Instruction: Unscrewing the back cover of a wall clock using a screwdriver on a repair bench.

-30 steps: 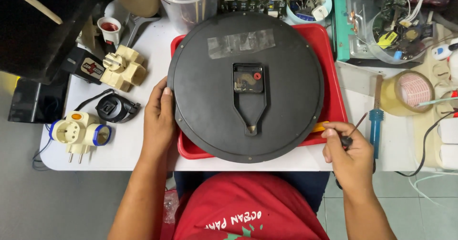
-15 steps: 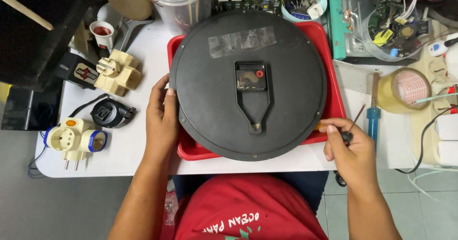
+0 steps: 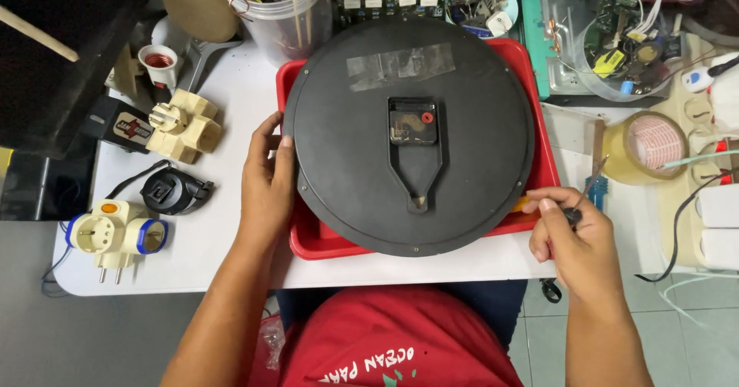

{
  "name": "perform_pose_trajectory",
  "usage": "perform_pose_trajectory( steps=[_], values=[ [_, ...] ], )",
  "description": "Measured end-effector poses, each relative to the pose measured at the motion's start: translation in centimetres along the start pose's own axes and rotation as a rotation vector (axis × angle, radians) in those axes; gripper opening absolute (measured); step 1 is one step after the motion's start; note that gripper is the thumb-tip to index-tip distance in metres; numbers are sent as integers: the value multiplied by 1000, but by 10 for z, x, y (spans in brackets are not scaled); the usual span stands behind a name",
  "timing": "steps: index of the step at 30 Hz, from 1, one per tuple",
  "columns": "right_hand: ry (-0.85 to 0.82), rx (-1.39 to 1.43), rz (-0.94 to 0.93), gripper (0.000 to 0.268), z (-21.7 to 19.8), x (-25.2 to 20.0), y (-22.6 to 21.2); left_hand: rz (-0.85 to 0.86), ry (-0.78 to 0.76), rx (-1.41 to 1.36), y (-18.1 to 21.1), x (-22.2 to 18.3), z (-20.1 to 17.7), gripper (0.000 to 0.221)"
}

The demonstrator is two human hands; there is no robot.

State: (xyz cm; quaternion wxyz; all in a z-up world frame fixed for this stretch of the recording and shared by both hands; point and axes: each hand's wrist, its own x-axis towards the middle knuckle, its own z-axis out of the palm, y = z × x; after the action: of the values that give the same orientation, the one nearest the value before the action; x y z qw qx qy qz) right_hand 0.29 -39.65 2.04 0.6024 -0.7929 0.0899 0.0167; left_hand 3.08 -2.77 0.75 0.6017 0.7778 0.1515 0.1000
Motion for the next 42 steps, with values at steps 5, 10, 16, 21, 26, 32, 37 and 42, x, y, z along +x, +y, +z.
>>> perform_pose_trajectory(
  steps=[5, 10, 16, 21, 26, 32, 37, 42],
  values=[
    [-39, 32, -16, 19, -3, 4, 7, -8, -5, 42, 1, 3, 1, 48],
    [-45, 51, 3, 19, -8, 4, 10, -21, -2, 67, 7, 1, 1, 49],
    [-154, 222, -8, 27, -23, 1, 27, -9, -4, 64, 4, -3, -1, 51],
    [-112, 240, 20, 28, -16, -6, 19, -21, -5, 30, 7, -10, -1, 49],
    [-159, 81, 22, 41, -8, -11, -5, 12, -7, 25, 6, -15, -2, 48],
    [-168, 42, 55, 46, -6, -7, -9, 132, 21, 47, -2, -16, -4, 47],
    [-148, -27, 87, 36, -6, -5, -10, 149, 21, 53, -3, -16, -6, 45],
    [-160, -76, 85, 44, -6, -6, -13, 97, -57, -86, -4, -15, -11, 46]
  ],
)
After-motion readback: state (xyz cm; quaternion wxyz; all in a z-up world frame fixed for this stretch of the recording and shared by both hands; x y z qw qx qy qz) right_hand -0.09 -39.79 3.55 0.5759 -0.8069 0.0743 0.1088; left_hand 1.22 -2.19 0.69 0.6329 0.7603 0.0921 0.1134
